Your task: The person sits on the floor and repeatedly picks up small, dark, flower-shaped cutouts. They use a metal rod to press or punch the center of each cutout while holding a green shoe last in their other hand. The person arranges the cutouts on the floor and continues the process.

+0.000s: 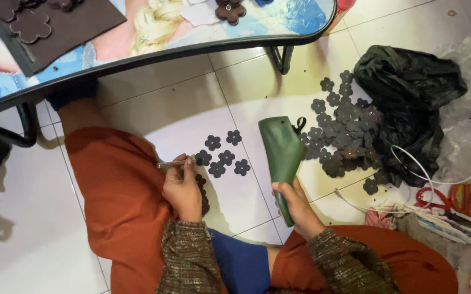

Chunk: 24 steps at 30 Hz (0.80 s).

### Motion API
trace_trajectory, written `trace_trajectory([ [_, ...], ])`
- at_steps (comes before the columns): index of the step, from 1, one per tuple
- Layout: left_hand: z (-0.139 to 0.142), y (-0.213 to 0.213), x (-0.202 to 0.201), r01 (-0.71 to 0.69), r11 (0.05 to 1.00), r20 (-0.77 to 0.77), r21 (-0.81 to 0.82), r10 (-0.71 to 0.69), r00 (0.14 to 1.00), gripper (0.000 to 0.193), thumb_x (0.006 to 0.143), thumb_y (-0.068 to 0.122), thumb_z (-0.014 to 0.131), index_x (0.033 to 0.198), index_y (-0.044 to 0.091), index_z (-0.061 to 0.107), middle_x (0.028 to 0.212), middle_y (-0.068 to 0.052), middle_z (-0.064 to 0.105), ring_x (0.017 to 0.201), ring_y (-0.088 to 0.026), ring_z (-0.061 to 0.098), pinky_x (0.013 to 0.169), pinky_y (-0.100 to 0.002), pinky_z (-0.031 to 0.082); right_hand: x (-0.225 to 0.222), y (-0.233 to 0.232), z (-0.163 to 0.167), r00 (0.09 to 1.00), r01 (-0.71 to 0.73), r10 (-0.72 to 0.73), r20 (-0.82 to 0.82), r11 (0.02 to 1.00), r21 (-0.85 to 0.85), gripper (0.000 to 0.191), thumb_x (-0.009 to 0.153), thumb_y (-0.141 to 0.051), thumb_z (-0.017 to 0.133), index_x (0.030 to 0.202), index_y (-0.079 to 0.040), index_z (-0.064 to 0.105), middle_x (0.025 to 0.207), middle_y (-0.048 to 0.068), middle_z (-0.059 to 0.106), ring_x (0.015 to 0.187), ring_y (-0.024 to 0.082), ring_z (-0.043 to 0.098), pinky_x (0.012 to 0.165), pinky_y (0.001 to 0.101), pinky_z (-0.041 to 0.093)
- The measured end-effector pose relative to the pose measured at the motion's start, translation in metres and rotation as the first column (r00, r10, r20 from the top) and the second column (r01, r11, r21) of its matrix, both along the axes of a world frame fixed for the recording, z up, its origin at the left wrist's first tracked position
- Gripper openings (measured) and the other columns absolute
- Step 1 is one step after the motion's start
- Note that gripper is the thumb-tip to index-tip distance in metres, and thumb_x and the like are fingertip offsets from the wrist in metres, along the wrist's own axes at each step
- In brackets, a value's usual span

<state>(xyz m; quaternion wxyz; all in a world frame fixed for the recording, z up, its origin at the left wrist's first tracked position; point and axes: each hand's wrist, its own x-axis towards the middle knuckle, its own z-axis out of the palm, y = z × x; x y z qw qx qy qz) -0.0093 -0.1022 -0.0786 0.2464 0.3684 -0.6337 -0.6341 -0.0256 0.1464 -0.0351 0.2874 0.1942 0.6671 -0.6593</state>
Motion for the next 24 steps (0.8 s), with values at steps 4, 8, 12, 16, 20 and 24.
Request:
trace_trajectory([
  [4, -0.002, 0.005, 0.002, 0.065, 0.997, -0.035, -0.041, -0.066, 0.997, 0.022, 0.097, 0.009, 0.069, 0.116, 0.0, 0.073, 0.096, -0.003, 0.077, 0.081, -0.005, 0.068, 0.069, -0.02, 0.054, -0.003, 0.0, 0.002, 1.0, 0.009, -0.008, 0.025, 0.999, -0.041, 0.046, 0.084, -0.032, 0.065, 0.119, -0.011, 0.044, 0.085, 0.006, 0.055, 0.053, 0.01, 0.047, 0.041, 0.0262, 0.039],
  [8, -0.002, 0.009, -0.002, 0.077, 0.996, 0.064, -0.042, -0.074, 0.995, 0.02, 0.096, 0.01, 0.072, 0.114, 0.001, 0.075, 0.091, -0.005, 0.078, 0.076, -0.008, 0.068, 0.066, -0.024, 0.054, -0.004, -0.001, 0.001, 0.999, -0.008, 0.007, 0.035, 1.0, 0.016, 0.048, 0.083, -0.034, 0.064, 0.122, -0.014, 0.046, 0.085, 0.006, 0.057, 0.055, 0.01, 0.049, 0.042, 0.0264, 0.04],
  [12, -0.001, 0.011, -0.005, 0.098, 0.985, 0.062, -0.141, -0.09, 0.994, 0.02, 0.096, 0.011, 0.072, 0.114, 0.002, 0.075, 0.098, -0.007, 0.08, 0.086, -0.009, 0.073, 0.075, -0.025, 0.058, -0.004, 0.0, -0.001, 1.0, -0.029, 0.029, 0.007, 0.998, 0.053, 0.05, 0.083, -0.035, 0.064, 0.124, -0.013, 0.045, 0.086, 0.007, 0.057, 0.058, 0.011, 0.051, 0.045, 0.0272, 0.044],
  [16, 0.0, 0.011, -0.006, 0.1, 0.976, 0.113, -0.191, -0.079, 0.99, 0.02, 0.095, 0.014, 0.072, 0.113, 0.004, 0.075, 0.099, -0.008, 0.08, 0.087, -0.012, 0.075, 0.076, -0.027, 0.059, -0.005, -0.001, -0.002, 0.999, -0.05, 0.051, -0.016, 0.996, 0.079, 0.054, 0.083, -0.036, 0.064, 0.126, -0.009, 0.045, 0.086, 0.008, 0.056, 0.06, 0.012, 0.052, 0.046, 0.0276, 0.046],
  [20, 0.002, 0.009, -0.006, 0.124, 0.958, 0.18, -0.257, -0.079, 0.981, 0.02, 0.096, 0.016, 0.071, 0.113, 0.006, 0.075, 0.099, -0.008, 0.08, 0.089, -0.014, 0.076, 0.078, -0.029, 0.059, -0.006, -0.001, -0.001, 0.996, -0.095, 0.094, 0.013, 0.988, 0.122, 0.06, 0.08, -0.038, 0.063, 0.131, -0.014, 0.041, 0.088, 0.009, 0.054, 0.062, 0.013, 0.053, 0.047, 0.0292, 0.048],
  [24, 0.004, 0.01, -0.006, 0.11, 0.965, 0.148, -0.24, -0.075, 0.986, 0.019, 0.098, 0.016, 0.069, 0.113, 0.005, 0.074, 0.099, -0.009, 0.079, 0.088, -0.016, 0.077, 0.077, -0.03, 0.059, -0.006, -0.002, 0.0, 0.994, -0.092, 0.098, -0.042, 0.989, 0.12, 0.059, 0.083, -0.04, 0.063, 0.13, -0.009, 0.045, 0.091, 0.009, 0.055, 0.07, 0.013, 0.055, 0.054, 0.0287, 0.05],
])
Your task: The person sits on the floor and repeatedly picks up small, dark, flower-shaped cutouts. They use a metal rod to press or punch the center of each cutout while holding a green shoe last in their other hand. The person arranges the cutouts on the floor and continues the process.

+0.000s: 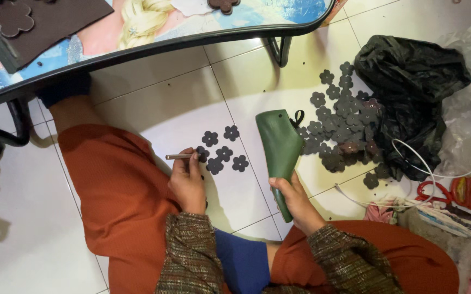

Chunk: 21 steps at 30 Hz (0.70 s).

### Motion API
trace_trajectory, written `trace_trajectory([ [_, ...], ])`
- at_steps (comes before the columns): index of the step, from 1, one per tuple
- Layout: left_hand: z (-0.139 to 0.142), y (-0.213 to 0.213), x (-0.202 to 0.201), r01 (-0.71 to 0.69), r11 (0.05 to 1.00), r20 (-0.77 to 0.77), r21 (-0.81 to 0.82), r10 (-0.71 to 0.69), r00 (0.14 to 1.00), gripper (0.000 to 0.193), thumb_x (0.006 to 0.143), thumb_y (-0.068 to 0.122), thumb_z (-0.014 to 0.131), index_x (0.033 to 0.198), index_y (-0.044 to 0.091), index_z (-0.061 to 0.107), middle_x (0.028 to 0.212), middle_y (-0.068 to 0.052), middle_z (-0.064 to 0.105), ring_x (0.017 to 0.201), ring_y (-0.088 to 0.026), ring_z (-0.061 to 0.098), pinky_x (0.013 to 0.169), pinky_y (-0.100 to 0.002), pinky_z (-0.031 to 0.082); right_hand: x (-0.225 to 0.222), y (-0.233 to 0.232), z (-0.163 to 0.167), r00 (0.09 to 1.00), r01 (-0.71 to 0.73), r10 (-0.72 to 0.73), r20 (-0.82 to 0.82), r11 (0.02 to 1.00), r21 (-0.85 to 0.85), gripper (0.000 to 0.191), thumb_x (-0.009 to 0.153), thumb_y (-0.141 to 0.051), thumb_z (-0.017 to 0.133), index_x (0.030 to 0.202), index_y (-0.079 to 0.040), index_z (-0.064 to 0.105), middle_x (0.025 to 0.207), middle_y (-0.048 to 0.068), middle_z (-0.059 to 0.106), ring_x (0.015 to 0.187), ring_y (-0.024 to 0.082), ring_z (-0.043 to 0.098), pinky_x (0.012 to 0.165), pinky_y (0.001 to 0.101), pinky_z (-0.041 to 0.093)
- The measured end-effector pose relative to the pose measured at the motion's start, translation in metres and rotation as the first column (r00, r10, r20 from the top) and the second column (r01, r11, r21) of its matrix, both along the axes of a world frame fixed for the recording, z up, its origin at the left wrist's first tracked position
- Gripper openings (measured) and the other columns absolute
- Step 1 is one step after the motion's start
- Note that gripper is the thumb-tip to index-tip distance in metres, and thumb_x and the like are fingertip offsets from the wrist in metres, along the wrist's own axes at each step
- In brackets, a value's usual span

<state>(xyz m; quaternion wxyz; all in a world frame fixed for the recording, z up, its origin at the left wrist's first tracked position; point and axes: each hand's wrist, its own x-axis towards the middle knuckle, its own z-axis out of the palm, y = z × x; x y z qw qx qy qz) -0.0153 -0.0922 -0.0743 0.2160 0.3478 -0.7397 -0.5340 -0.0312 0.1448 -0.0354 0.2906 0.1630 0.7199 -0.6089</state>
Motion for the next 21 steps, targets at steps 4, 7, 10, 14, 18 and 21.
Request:
trace_trajectory([
  [4, 0.001, 0.003, -0.001, -0.003, 0.998, -0.015, -0.059, 0.002, 1.0, 0.018, 0.097, 0.015, 0.07, 0.112, 0.005, 0.074, 0.098, -0.011, 0.079, 0.087, -0.017, 0.078, 0.075, -0.03, 0.06, 0.001, 0.001, -0.001, 1.0, 0.019, -0.019, 0.011, 1.0, -0.015, 0.057, 0.082, -0.038, 0.063, 0.128, -0.008, 0.046, 0.091, 0.009, 0.054, 0.071, 0.016, 0.053, 0.055, 0.0322, 0.047],
  [7, 0.003, 0.005, -0.002, -0.001, 0.994, -0.023, -0.112, -0.002, 1.0, 0.017, 0.097, 0.015, 0.071, 0.11, 0.005, 0.075, 0.097, -0.012, 0.079, 0.086, -0.017, 0.078, 0.073, -0.03, 0.06, 0.001, 0.001, -0.002, 0.999, 0.006, -0.007, -0.032, 1.0, -0.023, 0.056, 0.084, -0.038, 0.062, 0.129, -0.007, 0.047, 0.094, 0.008, 0.055, 0.08, 0.016, 0.054, 0.064, 0.0317, 0.049],
  [10, 0.004, 0.004, -0.002, 0.009, 0.991, -0.001, -0.133, -0.01, 1.0, 0.017, 0.097, 0.015, 0.071, 0.11, 0.006, 0.075, 0.096, -0.012, 0.079, 0.085, -0.018, 0.078, 0.072, -0.03, 0.06, 0.0, 0.001, -0.003, 0.999, -0.003, 0.002, -0.042, 1.0, -0.013, 0.059, 0.084, -0.038, 0.062, 0.132, -0.008, 0.046, 0.096, 0.007, 0.055, 0.086, 0.016, 0.055, 0.07, 0.0315, 0.051],
  [14, 0.004, 0.004, -0.001, 0.018, 0.996, -0.021, -0.085, -0.019, 1.0, 0.016, 0.097, 0.015, 0.07, 0.11, 0.006, 0.074, 0.096, -0.011, 0.079, 0.085, -0.018, 0.079, 0.073, -0.03, 0.062, 0.001, 0.002, -0.007, 1.0, -0.013, 0.013, -0.02, 1.0, 0.022, 0.062, 0.083, -0.039, 0.061, 0.134, -0.009, 0.044, 0.097, 0.008, 0.054, 0.088, 0.016, 0.055, 0.072, 0.0334, 0.052],
  [18, 0.005, 0.005, -0.002, 0.019, 0.993, -0.005, -0.117, -0.02, 1.0, 0.016, 0.098, 0.014, 0.07, 0.11, 0.006, 0.074, 0.096, -0.011, 0.079, 0.085, -0.018, 0.079, 0.073, -0.03, 0.061, 0.002, 0.005, -0.012, 0.997, -0.025, 0.023, -0.071, 1.0, -0.017, 0.069, 0.084, -0.039, 0.062, 0.141, -0.004, 0.042, 0.108, 0.013, 0.054, 0.098, 0.021, 0.054, 0.083, 0.037, 0.05],
  [21, 0.007, 0.004, -0.003, 0.025, 0.993, 0.017, -0.119, -0.023, 1.0, 0.015, 0.098, 0.014, 0.07, 0.11, 0.006, 0.074, 0.097, -0.01, 0.079, 0.086, -0.018, 0.079, 0.073, -0.031, 0.062, 0.001, 0.006, -0.016, 0.997, -0.039, 0.038, -0.074, 0.999, -0.009, 0.077, 0.084, -0.041, 0.061, 0.147, -0.005, 0.036, 0.118, 0.016, 0.055, 0.108, 0.025, 0.055, 0.092, 0.0399, 0.05],
])
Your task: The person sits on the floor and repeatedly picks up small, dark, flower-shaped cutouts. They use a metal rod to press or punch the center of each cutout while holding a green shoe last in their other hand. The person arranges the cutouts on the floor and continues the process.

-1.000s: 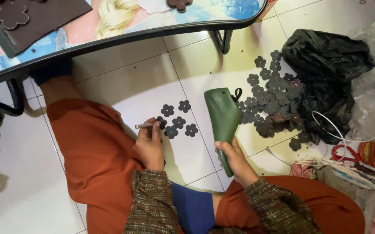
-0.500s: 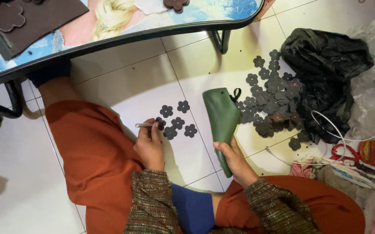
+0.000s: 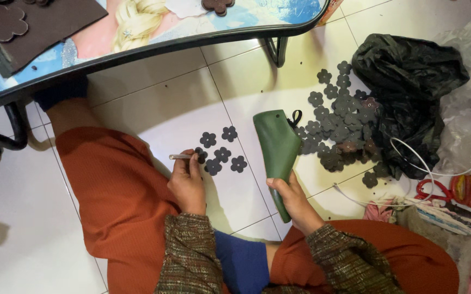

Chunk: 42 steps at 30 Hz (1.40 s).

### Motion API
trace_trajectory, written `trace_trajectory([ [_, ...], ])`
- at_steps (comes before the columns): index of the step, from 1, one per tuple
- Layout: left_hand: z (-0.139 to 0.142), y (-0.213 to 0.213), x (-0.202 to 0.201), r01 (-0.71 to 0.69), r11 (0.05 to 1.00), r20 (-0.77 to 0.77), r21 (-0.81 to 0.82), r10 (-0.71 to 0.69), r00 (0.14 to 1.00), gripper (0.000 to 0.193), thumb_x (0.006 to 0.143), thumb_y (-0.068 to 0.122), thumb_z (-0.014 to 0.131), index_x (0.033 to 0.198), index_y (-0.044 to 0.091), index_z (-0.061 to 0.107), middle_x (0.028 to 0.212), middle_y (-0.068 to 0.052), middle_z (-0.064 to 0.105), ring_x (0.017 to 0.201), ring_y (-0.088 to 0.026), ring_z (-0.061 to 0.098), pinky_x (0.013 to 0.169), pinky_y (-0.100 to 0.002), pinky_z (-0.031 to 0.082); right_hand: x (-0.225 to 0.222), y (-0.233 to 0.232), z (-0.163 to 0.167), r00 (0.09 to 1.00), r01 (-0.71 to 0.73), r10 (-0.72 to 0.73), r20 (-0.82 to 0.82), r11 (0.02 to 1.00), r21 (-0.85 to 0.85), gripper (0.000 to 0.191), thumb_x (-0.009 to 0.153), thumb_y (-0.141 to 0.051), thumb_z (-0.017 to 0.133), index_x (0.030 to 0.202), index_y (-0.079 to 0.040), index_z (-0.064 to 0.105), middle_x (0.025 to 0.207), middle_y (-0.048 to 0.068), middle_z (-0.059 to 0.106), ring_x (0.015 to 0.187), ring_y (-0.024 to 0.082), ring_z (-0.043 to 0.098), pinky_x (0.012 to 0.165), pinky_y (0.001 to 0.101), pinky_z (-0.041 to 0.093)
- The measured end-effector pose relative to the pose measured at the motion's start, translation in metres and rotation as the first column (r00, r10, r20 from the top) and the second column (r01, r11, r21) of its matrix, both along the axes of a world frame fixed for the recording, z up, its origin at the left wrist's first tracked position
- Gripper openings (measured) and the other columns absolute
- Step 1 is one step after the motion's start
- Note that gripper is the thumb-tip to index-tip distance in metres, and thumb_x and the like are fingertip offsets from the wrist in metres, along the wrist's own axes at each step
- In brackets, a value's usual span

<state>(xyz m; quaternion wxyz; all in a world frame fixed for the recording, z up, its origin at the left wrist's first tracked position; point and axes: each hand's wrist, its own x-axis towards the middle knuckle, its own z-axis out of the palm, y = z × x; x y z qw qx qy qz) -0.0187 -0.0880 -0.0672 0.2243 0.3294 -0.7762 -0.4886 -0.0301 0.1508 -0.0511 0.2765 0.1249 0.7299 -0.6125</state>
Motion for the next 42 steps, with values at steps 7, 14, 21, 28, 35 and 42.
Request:
trace_trajectory([
  [7, 0.005, 0.003, 0.0, 0.05, 0.993, 0.017, -0.106, -0.048, 0.999, 0.015, 0.097, 0.013, 0.068, 0.11, 0.008, 0.075, 0.1, -0.01, 0.079, 0.087, -0.019, 0.078, 0.074, -0.031, 0.063, -0.002, -0.007, 0.007, 0.999, -0.011, 0.009, 0.043, 0.998, 0.054, 0.091, 0.081, -0.042, 0.068, 0.151, -0.005, 0.024, 0.128, 0.021, 0.053, 0.121, 0.029, 0.055, 0.097, 0.043, 0.053],
  [14, 0.01, 0.006, -0.002, 0.083, 0.943, 0.11, -0.324, -0.049, 0.993, 0.017, 0.096, 0.019, 0.073, 0.11, 0.01, 0.077, 0.096, -0.012, 0.078, 0.078, -0.026, 0.077, 0.067, -0.037, 0.062, -0.005, -0.025, 0.054, 0.99, -0.073, 0.1, -0.097, 0.965, 0.252, 0.09, 0.069, -0.03, 0.079, 0.146, -0.002, 0.041, 0.118, 0.018, 0.066, 0.107, 0.028, 0.067, 0.09, 0.0383, 0.055],
  [21, 0.022, 0.006, -0.001, 0.085, 0.963, 0.123, -0.257, -0.054, 0.991, 0.017, 0.095, 0.019, 0.071, 0.109, 0.013, 0.076, 0.094, -0.014, 0.076, 0.079, -0.03, 0.075, 0.07, -0.04, 0.061, 0.031, -0.022, 0.106, 0.721, -0.158, 0.313, -0.618, 0.943, 0.293, 0.077, 0.069, -0.023, 0.086, 0.134, -0.001, 0.051, 0.116, 0.014, 0.066, 0.103, 0.027, 0.065, 0.09, 0.0393, 0.055],
  [28, 0.029, 0.002, -0.001, 0.146, 0.97, 0.157, -0.196, -0.116, 0.981, 0.023, 0.095, 0.016, 0.066, 0.117, 0.013, 0.071, 0.099, -0.017, 0.075, 0.085, -0.034, 0.074, 0.074, -0.044, 0.059, 0.023, -0.047, 0.091, 0.534, -0.206, 0.571, -0.624, 0.803, 0.559, 0.085, 0.067, -0.027, 0.091, 0.137, -0.004, 0.047, 0.114, 0.017, 0.057, 0.104, 0.033, 0.06, 0.087, 0.0422, 0.052],
  [35, 0.04, 0.002, 0.001, 0.155, 0.971, 0.099, -0.181, -0.138, 0.985, 0.024, 0.096, 0.011, 0.064, 0.119, 0.008, 0.07, 0.098, -0.018, 0.074, 0.084, -0.034, 0.074, 0.074, -0.044, 0.06, 0.033, -0.055, 0.123, 0.728, -0.097, 0.389, -0.565, 0.874, 0.477, 0.101, 0.06, -0.026, 0.088, 0.147, -0.002, 0.042, 0.117, 0.017, 0.06, 0.106, 0.032, 0.065, 0.088, 0.0424, 0.054],
  [42, 0.027, -0.002, -0.003, 0.133, 0.971, 0.186, -0.197, -0.097, 0.978, 0.02, 0.095, 0.005, 0.063, 0.111, 0.008, 0.075, 0.097, -0.016, 0.077, 0.079, -0.03, 0.077, 0.07, -0.042, 0.062, 0.021, -0.072, 0.115, 0.664, -0.211, 0.441, -0.603, 0.885, 0.415, 0.103, 0.067, -0.029, 0.087, 0.151, -0.002, 0.034, 0.124, 0.018, 0.056, 0.114, 0.032, 0.062, 0.096, 0.0407, 0.055],
])
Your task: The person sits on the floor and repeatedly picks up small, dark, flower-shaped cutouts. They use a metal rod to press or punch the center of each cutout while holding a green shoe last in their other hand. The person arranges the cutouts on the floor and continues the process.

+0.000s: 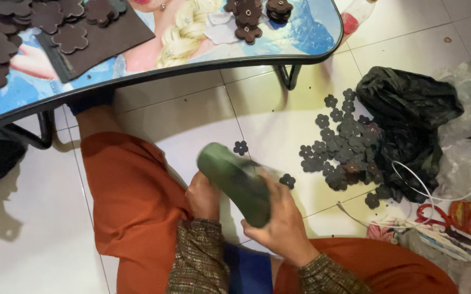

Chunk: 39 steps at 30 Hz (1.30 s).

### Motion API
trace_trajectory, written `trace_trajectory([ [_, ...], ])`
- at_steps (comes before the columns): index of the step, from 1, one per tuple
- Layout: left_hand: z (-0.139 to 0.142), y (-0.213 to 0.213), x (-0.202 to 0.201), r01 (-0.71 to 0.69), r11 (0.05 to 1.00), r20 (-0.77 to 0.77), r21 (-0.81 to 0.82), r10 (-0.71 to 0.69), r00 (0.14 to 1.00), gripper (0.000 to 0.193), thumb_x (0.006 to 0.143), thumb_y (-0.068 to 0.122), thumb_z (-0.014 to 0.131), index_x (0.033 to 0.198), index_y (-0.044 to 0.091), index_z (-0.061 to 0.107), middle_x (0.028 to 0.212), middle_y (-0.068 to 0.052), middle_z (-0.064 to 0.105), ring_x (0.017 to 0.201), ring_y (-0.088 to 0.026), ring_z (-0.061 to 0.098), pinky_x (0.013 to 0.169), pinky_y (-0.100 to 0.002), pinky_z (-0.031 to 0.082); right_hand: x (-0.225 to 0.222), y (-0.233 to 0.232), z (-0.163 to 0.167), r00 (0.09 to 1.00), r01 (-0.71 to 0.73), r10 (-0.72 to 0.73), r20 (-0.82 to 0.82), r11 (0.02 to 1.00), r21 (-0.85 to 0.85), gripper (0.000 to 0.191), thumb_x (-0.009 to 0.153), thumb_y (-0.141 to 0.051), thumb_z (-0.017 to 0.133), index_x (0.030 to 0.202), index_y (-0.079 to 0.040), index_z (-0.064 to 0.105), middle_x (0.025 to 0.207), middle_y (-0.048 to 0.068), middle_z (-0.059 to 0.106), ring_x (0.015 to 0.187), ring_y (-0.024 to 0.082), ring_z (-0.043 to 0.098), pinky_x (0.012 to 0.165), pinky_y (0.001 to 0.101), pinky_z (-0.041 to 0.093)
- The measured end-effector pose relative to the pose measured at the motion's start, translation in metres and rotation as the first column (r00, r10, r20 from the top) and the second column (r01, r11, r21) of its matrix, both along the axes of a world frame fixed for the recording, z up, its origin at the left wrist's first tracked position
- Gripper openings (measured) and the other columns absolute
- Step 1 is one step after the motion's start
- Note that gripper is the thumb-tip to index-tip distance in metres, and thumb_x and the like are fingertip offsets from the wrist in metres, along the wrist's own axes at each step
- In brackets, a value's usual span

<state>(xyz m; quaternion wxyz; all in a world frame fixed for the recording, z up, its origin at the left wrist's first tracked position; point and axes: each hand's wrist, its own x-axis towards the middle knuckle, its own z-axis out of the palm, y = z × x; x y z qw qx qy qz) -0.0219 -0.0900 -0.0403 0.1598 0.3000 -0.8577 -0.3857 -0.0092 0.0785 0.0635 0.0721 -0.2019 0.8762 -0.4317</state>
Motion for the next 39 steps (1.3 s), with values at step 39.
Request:
trace_trajectory([
  [39, -0.018, 0.016, 0.022, -0.05, 0.922, -0.049, 0.384, 0.074, 0.996, 0.022, 0.092, 0.018, 0.074, 0.111, 0.009, 0.078, 0.096, -0.008, 0.081, 0.087, -0.013, 0.078, 0.077, -0.028, 0.059, -0.02, 0.039, -0.062, 0.877, 0.165, -0.354, 0.326, 0.858, 0.487, 0.115, 0.064, -0.045, 0.082, 0.158, -0.017, 0.021, 0.128, 0.021, 0.05, 0.115, 0.038, 0.058, 0.096, 0.044, 0.05],
])
